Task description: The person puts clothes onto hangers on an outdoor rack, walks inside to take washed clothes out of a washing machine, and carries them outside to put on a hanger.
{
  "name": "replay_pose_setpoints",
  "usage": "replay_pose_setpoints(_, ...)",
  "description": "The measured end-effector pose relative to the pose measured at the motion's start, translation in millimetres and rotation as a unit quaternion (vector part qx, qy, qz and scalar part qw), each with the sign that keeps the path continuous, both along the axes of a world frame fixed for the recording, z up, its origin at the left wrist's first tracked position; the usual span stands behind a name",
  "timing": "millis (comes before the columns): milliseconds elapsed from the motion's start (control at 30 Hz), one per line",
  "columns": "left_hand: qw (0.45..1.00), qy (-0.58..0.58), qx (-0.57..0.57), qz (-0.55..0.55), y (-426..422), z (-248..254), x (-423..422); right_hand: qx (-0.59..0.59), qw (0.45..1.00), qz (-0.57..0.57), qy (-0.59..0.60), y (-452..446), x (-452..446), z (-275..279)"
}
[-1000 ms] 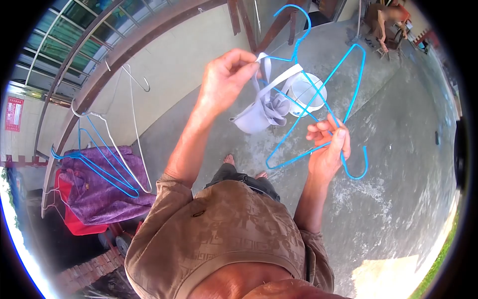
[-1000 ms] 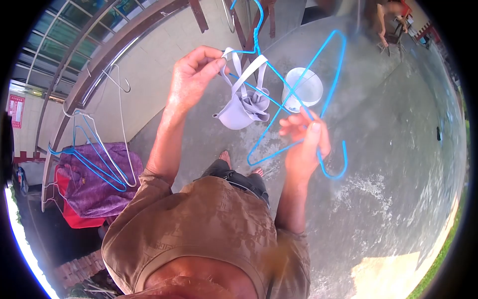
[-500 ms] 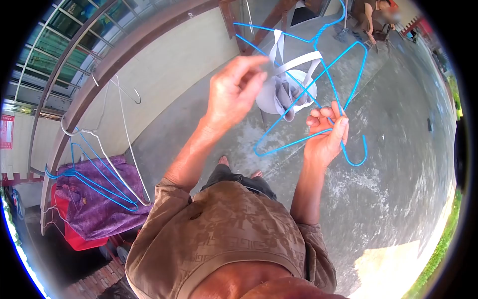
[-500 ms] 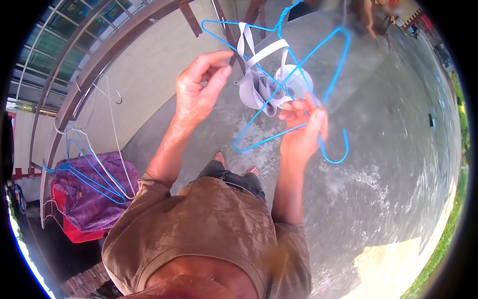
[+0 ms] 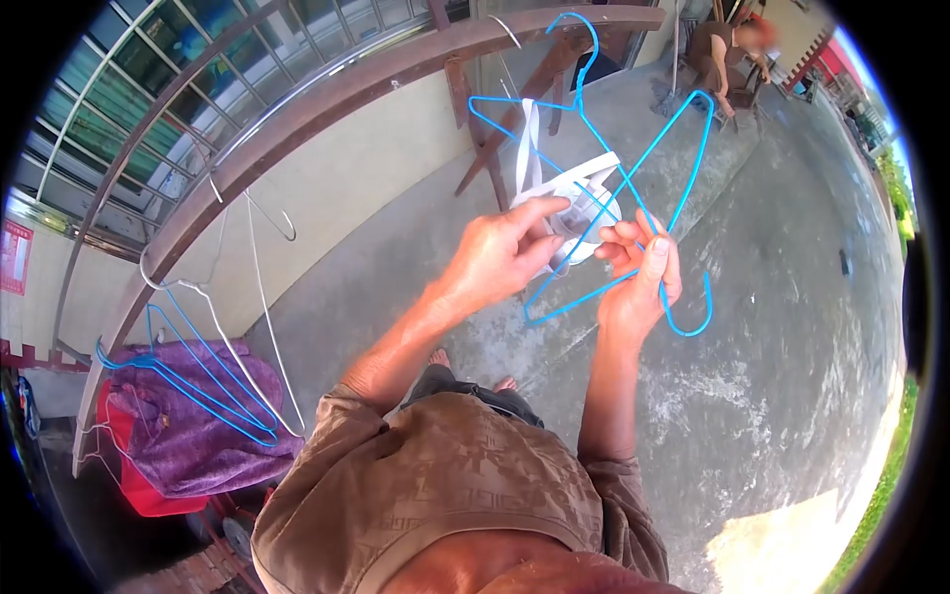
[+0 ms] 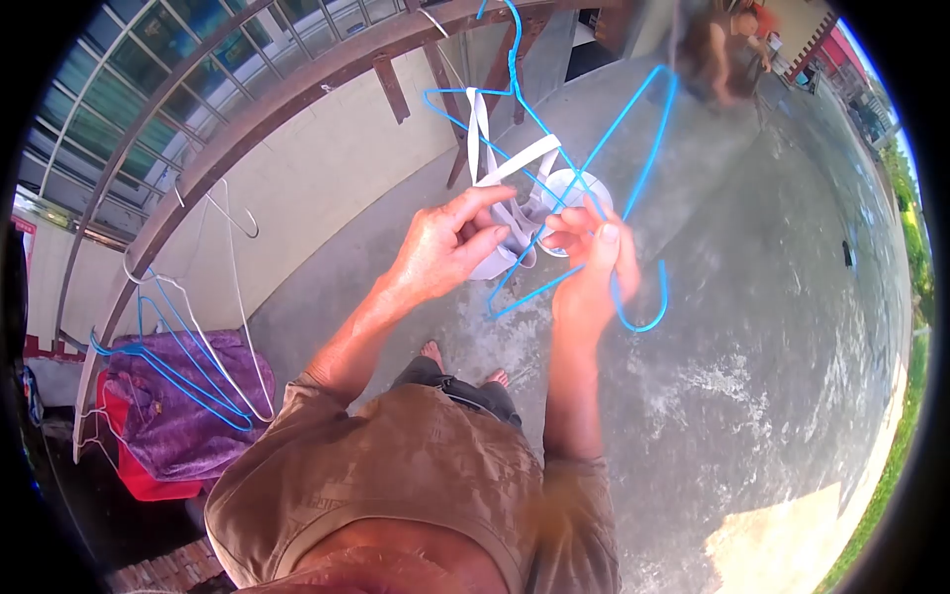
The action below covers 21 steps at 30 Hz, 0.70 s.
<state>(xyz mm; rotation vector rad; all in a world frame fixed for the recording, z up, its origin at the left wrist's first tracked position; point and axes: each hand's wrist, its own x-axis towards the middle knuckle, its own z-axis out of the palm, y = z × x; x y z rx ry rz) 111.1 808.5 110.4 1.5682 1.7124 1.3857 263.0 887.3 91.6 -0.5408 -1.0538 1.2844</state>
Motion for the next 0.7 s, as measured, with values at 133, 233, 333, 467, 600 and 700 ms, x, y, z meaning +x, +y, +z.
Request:
replay_pose_setpoints(133,1.000,-0.003,-0.002,-0.003,-4.3,-18.3,-4.5,0.014,1.000,-0.012,-0.019,8.3,0.6,-1.0)
replay_pose_setpoints(233,0.999,-0.019,-0.018,0.023,-1.5,-28.1,-16.5,0.015,1.000,-0.016,-0.016,13.0,1.8,3.0)
replay_pose_setpoints(333,0.995,-0.067,-0.031,0.074,8.8,-35.4,-36.8,0.023,0.999,-0.020,-0.012,19.3,4.1,11.9)
replay_pose_setpoints(467,0.982,-0.102,0.070,0.141,22.5,-29.3,-62.1,0.031,0.999,-0.010,-0.025,28.4,0.5,27.1)
replay_pose_setpoints(600,0.981,-0.090,0.087,0.148,25.6,-26.1,-69.2,0.022,0.998,0.012,-0.058,40.0,-7.5,33.2)
replay_pose_setpoints(700,0.983,-0.073,0.070,0.151,24.4,-39.6,-78.5,-0.019,0.993,0.062,-0.100,42.0,-7.9,19.2)
